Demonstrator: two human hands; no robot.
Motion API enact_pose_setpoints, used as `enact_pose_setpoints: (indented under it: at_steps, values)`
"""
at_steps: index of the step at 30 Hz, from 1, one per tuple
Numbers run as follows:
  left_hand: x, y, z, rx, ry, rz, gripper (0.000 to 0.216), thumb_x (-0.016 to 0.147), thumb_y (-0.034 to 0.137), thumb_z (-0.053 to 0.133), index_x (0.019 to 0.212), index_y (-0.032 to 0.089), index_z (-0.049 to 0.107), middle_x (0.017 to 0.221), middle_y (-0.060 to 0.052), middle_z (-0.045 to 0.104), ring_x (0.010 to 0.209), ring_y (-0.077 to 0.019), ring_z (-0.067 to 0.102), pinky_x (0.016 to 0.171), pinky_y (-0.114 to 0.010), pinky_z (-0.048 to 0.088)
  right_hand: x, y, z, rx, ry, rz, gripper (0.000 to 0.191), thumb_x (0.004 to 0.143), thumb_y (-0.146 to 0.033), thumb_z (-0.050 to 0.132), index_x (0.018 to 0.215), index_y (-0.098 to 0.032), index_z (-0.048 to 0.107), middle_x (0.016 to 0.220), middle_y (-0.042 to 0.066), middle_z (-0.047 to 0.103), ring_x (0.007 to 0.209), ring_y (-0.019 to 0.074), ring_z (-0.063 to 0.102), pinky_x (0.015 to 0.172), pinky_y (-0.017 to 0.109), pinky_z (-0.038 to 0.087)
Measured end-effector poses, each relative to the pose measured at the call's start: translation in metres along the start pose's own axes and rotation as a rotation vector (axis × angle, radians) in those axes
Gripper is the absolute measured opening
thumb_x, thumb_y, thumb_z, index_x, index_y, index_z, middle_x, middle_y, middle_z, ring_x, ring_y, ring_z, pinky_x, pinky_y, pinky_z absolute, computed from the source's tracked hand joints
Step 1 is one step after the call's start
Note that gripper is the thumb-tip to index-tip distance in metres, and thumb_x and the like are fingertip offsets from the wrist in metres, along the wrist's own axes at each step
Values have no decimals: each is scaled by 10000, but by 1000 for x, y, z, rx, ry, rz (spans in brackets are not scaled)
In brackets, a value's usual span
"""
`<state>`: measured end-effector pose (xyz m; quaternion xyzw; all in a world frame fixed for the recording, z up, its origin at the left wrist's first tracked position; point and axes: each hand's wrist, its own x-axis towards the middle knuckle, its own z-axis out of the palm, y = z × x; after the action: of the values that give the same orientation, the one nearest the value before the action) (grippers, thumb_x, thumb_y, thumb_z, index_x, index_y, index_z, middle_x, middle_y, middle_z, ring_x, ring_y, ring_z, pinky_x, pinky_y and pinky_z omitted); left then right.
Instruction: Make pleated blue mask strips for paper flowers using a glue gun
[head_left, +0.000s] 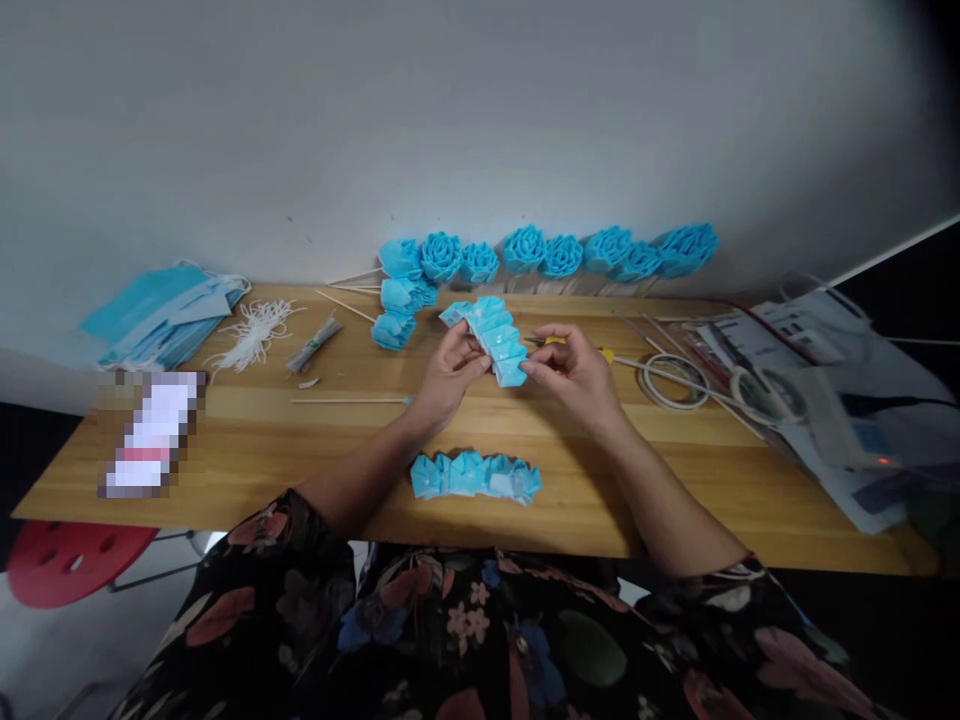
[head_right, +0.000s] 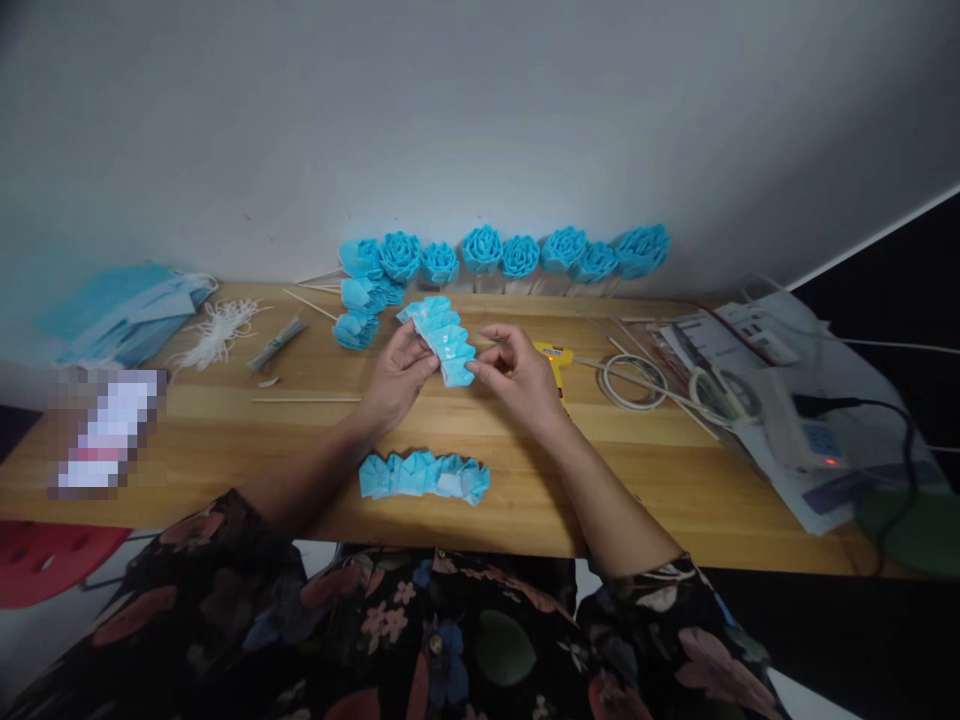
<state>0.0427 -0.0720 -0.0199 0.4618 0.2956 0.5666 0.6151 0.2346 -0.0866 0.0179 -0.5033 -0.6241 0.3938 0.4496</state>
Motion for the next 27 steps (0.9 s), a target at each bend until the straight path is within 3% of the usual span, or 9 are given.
enact_pose_setpoints:
  at_steps: [8, 15, 27]
  values:
    - [-1, 1, 1, -2, -8, -19, 668, 764, 398, 840, 1355, 257, 560, 1030, -49, 715, 1060, -216, 661, 944, -370, 524, 0, 1, 3, 136, -56, 18, 659, 760, -381, 786, 1352, -292, 508, 864, -10, 693, 754, 183, 670, 716, 359, 550]
    - [-1, 3, 3, -48, -23, -63, 576, 817, 403, 773, 1332, 249, 565, 989, -50, 696, 924, -199, 676, 839, -356, 542, -1, 1, 2, 90, -49, 12, 645, 794, -418, 741, 1386, -306, 510, 861, 2, 652, 740, 186, 628, 707, 371, 543]
    - [0, 1, -1, 36, -36, -54, 693, 748, 349, 852, 1357, 227, 547, 895, -22, 709, 829, -171, 662, 751, -297, 540, -1, 1, 4, 127, -69, 4, 646, 781, -407, 778, 1370, -313, 531, 843, -7, 675, 697, 178, 631, 671, 353, 538]
